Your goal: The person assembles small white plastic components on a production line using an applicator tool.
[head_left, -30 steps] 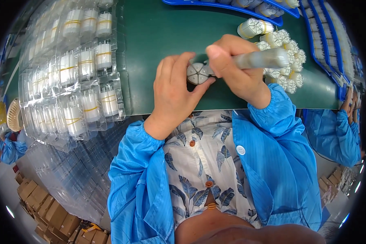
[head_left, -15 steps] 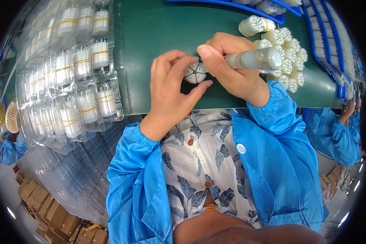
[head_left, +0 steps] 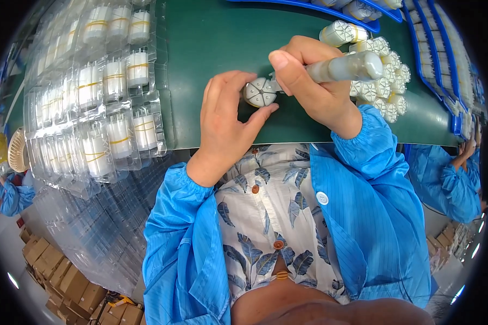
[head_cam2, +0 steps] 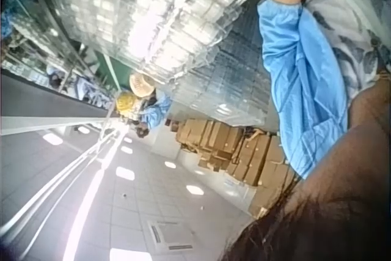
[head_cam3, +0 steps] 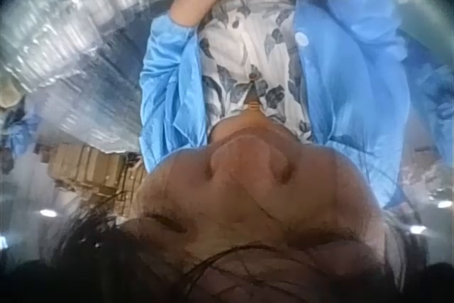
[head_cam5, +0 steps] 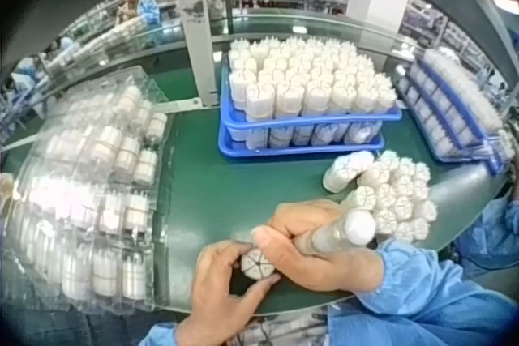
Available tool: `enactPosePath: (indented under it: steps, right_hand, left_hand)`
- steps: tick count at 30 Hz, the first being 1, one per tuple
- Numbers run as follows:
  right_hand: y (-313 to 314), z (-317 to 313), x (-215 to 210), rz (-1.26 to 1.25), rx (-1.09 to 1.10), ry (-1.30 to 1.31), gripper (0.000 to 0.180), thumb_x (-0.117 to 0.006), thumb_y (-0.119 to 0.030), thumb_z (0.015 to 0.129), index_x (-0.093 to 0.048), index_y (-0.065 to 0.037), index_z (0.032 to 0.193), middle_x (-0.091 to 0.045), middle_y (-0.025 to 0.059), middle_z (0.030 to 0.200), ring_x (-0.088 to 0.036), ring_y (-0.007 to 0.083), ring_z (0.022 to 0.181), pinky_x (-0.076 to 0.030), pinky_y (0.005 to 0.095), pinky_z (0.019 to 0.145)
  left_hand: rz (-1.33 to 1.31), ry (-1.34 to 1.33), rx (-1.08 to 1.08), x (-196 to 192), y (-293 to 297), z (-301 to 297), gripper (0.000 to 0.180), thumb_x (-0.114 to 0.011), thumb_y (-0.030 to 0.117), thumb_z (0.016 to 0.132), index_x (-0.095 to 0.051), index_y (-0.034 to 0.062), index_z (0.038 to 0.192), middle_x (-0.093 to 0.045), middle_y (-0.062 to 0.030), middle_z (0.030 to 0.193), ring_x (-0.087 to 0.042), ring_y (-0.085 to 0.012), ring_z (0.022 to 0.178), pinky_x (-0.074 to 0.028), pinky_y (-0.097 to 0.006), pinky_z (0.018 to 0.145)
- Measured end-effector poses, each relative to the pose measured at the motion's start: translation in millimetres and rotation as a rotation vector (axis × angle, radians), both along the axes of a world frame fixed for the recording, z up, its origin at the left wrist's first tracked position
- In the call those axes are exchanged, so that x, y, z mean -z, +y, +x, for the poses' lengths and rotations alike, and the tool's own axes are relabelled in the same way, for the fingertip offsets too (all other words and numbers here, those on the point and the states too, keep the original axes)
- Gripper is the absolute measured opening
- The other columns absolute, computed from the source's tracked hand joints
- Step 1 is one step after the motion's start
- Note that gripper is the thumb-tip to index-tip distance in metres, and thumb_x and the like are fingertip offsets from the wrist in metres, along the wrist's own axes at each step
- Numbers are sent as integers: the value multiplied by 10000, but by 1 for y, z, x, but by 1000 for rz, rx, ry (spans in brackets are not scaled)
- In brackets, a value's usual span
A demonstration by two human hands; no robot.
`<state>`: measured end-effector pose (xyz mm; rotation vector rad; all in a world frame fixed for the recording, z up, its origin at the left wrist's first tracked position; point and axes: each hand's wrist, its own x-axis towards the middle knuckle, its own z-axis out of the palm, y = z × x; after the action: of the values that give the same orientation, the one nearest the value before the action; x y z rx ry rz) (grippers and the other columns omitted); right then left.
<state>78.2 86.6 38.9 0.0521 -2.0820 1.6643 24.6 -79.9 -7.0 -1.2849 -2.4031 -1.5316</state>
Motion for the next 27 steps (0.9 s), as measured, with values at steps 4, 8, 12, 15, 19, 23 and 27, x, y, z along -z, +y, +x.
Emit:
enactPosePath:
  steps: [4, 8, 12, 15, 19, 23, 27]
  right_hand:
    - [-1, -3, 3, 29, 18, -11, 305, -672, -160, 919, -537, -34, 676, -476, 5, 587, -412, 75, 514, -295, 271, 443]
    - [0, -1, 0, 113, 12, -36, 291, -666, -137, 922, -538, -30, 683, -474, 2, 593, -421, 71, 529, -299, 263, 457]
    - [2, 2, -10, -62, -38, 68, 275, -657, -111, 928, -540, -21, 696, -460, 0, 601, -421, 67, 534, -296, 260, 463]
    - [0, -3, -11, -32, -32, 47, 286, -655, -118, 933, -533, -20, 694, -450, -1, 605, -409, 59, 525, -280, 265, 450]
    - [0, -8, -4, 8, -51, 22, 320, -668, -167, 930, -522, -34, 679, -438, -7, 589, -407, 60, 526, -286, 266, 446]
    - [0, -9, 3, 56, -44, 11, 317, -671, -160, 925, -520, -39, 674, -437, -11, 583, -405, 62, 522, -290, 266, 446]
    - [-3, -5, 0, 72, -45, 16, 313, -669, -149, 922, -518, -31, 674, -445, -8, 583, -404, 67, 519, -291, 265, 446]
  left_hand:
    - [27, -14, 5, 0, 0, 0, 533, -834, 25, 660, -593, 29, 1136, -606, -98, 1042, -589, -233, 908, -486, -297, 750]
    - [70, 22, 49, 2, -1, -4, 525, -831, 33, 668, -593, 23, 1135, -609, -112, 1056, -591, -240, 913, -492, -317, 762]
    - [99, -64, -35, -10, 2, 4, 526, -816, 34, 694, -580, 19, 1165, -602, -128, 1099, -594, -253, 945, -492, -318, 797]
    - [-7, -117, -31, -5, -2, 4, 537, -799, 22, 709, -571, 19, 1194, -598, -135, 1133, -599, -270, 989, -491, -311, 835]
    - [5, -57, 16, 3, -3, 0, 546, -796, 21, 710, -570, 16, 1207, -599, -136, 1128, -599, -274, 985, -489, -304, 842]
    - [100, -41, 61, 6, -2, -1, 537, -806, 55, 689, -579, 16, 1174, -590, -158, 1100, -571, -333, 995, -476, -407, 833]
    - [56, -28, -13, -9, 2, 3, 509, -783, 36, 709, -583, 20, 1176, -591, -151, 1120, -571, -334, 998, -475, -404, 837]
